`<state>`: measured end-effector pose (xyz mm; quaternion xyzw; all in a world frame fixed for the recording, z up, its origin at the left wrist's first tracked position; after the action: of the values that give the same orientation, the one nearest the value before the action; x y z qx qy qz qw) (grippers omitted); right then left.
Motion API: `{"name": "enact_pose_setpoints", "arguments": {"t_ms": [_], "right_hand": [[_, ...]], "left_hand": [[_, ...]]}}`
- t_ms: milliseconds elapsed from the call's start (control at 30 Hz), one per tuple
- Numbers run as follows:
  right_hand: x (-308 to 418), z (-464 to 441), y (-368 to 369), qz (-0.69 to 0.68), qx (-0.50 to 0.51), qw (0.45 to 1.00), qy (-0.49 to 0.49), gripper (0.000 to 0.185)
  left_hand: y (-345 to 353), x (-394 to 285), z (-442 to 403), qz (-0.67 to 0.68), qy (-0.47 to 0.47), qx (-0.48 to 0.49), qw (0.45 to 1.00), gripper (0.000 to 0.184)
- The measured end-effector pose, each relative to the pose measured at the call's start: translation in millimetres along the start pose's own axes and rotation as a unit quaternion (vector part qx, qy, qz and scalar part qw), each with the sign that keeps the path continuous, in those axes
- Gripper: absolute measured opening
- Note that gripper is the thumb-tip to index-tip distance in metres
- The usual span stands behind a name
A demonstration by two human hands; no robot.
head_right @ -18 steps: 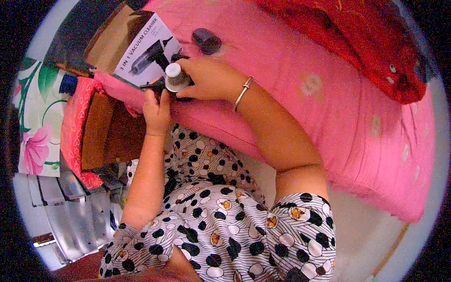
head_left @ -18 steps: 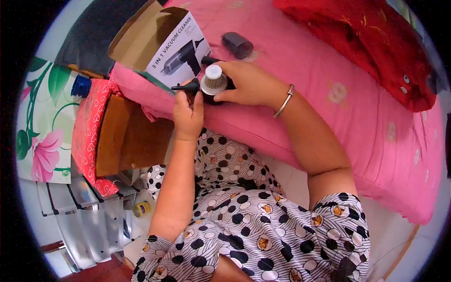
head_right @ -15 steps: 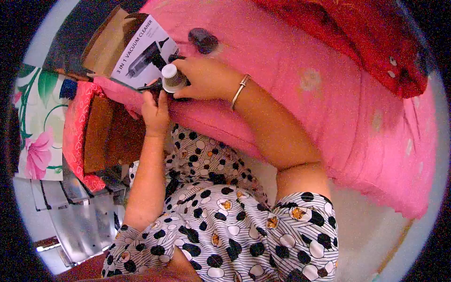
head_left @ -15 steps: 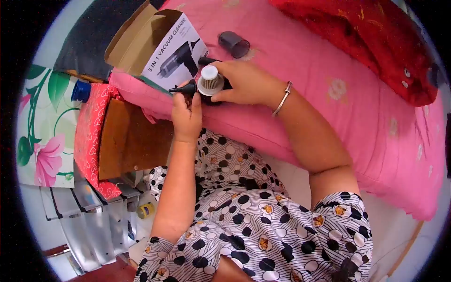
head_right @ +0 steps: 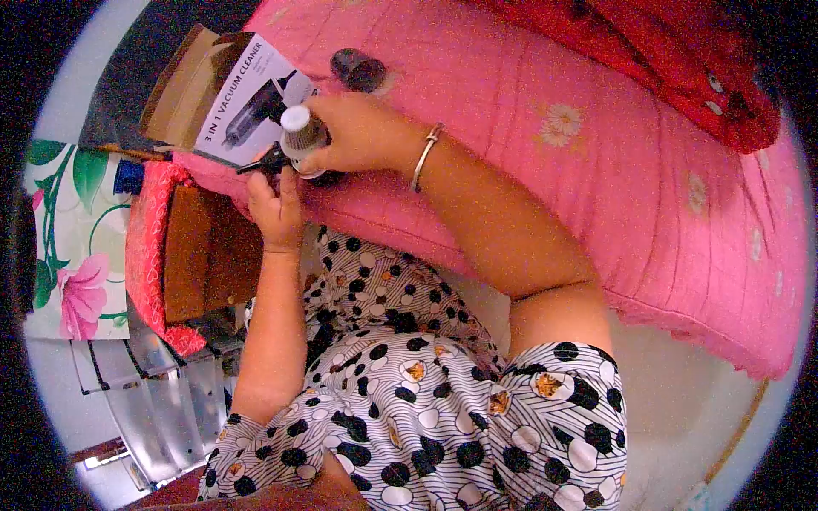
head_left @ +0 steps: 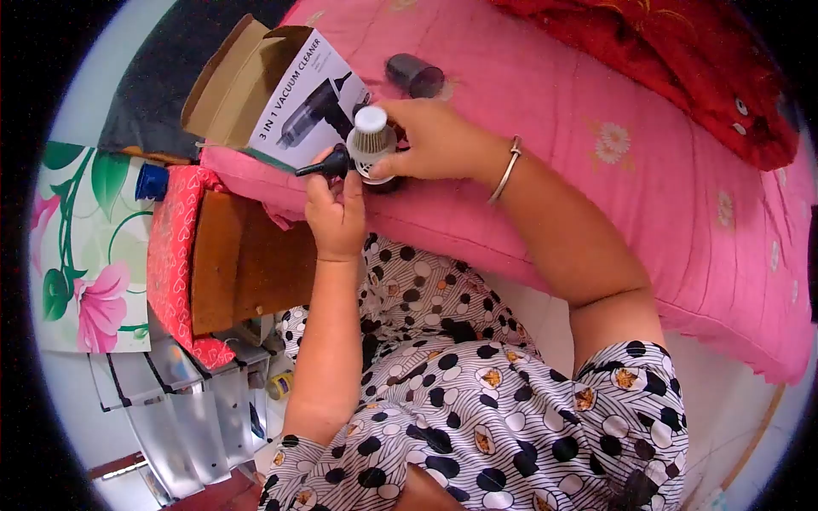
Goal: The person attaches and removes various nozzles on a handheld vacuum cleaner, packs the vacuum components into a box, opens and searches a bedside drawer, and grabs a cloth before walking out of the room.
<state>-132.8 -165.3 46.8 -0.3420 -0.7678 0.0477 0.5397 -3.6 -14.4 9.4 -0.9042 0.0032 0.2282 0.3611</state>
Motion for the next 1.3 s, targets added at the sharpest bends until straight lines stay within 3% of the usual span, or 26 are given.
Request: {"name": "enact_pose_setpoints", "arguments": {"t_ms": [167,200,333,467,600,700,767,833,1067,1300], "right_hand": [[-17.9,-3.7,-11.5,-0.082,-0.026,0.996,0.037,0.058],[-23.0,-4.0,-16.6,-0.04,-0.059,0.995,0.072,0.061],[-43.3,-2.0,-38.3,-0.158,-0.124,0.976,0.08,0.061],[-68.9,-0.7,-56.7,-0.121,-0.164,0.97,0.13,0.06],[-76.0,-1.4,-58.7,-0.147,-0.162,0.967,0.128,0.059],[-70.6,-3.3,-57.0,-0.123,-0.091,0.979,0.137,0.05],[-59.2,-2.2,-55.7,-0.022,-0.083,0.98,0.178,0.052],[-54.5,-1.7,-53.2,-0.02,-0.08,0.982,0.169,0.052],[-34.2,0.8,-52.6,-0.06,-0.067,0.981,0.173,0.052],[-68.7,-2.6,-45.3,-0.071,-0.056,0.984,0.152,0.052]], "left_hand": [[3.5,-0.8,-6.5,0.059,0.046,0.018,0.997,0.041],[5.3,-3.1,-5.1,0.107,0.003,0.032,0.994,0.041],[0.4,-10.6,-9.3,0.093,0.049,0.055,0.993,0.04],[-0.4,-9.5,-13.3,0.082,0.056,0.076,0.992,0.04],[2.6,-8.4,-15.2,0.088,0.071,0.081,0.99,0.045],[2.9,-11.5,-16.7,0.087,0.07,0.081,0.99,0.045],[2.0,-13.7,-18.9,0.087,0.063,0.082,0.991,0.044],[0.9,-16.6,-21.7,0.058,0.112,0.063,0.99,0.04],[8.5,-10.1,-17.4,0.088,0.072,0.061,0.992,0.038],[11.2,-8.7,-13.2,0.124,0.055,0.047,0.99,0.039]]}}
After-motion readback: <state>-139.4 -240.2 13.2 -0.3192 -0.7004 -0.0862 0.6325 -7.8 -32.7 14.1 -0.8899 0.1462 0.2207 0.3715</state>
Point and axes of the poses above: each hand's wrist, its own z-axis away from the middle knuckle, its own y-axis out of the palm, x = y × z, the point moved 1 cm from there along -z, towards the middle knuckle, and after that the axes turned 10 degrees about -z, right-handed, at the moved point
